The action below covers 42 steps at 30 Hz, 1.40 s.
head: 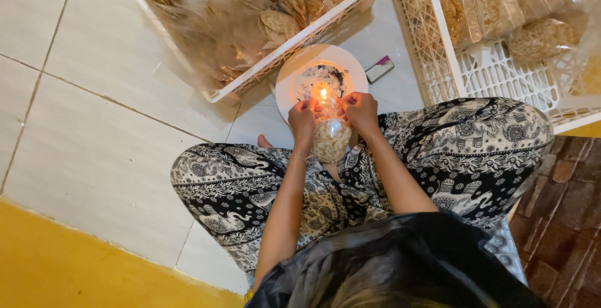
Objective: Manually heat-sealing plastic food bags by holding the edges over a candle flame and pressing them shut.
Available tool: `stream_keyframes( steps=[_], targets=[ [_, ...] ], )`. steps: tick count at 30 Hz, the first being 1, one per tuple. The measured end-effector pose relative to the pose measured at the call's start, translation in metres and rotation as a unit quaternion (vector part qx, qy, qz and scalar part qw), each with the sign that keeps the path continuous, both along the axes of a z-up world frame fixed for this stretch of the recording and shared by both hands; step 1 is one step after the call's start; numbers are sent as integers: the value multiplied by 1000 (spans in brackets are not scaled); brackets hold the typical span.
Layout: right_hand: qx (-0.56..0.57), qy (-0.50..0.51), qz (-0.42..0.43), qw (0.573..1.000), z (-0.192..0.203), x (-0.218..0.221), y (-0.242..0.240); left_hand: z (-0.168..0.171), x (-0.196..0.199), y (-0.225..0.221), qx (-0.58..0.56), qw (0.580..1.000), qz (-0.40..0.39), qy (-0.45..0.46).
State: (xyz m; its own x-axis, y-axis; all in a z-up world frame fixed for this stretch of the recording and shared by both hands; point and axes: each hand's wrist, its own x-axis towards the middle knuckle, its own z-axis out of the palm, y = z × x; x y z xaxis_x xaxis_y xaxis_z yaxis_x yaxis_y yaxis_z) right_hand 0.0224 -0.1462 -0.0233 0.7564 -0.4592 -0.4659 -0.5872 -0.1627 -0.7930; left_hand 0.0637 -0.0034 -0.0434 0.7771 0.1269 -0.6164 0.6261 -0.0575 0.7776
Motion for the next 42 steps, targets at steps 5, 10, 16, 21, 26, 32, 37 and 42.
stream_keyframes(
  steps=[5,10,16,21,26,32,37,42],
  targets=[
    [1,-9,1,1000,-1,-5,-3,-1,-2,0,-20,1000,0,-8],
    [-2,-6,-5,1000,10,-10,0,-7,-4,-1,-21,999,-17,-19],
    [-3,-21,-13,1000,5,-15,-3,6,-10,-1,7,999,-33,-39],
    [30,-14,-12,999,29,-21,-3,44,-18,7,-15,997,-48,-58],
    [49,-5,21,999,54,-30,-6,37,-30,15,-38,995,-54,-80],
    [5,51,166,985,65,-38,-25,60,-62,15,-32,996,-73,-50],
    [-22,53,204,977,86,-40,-26,41,-64,5,-40,987,-129,-89],
    [6,50,207,977,72,-39,-29,45,-68,4,-34,974,-163,-151]
  ],
)
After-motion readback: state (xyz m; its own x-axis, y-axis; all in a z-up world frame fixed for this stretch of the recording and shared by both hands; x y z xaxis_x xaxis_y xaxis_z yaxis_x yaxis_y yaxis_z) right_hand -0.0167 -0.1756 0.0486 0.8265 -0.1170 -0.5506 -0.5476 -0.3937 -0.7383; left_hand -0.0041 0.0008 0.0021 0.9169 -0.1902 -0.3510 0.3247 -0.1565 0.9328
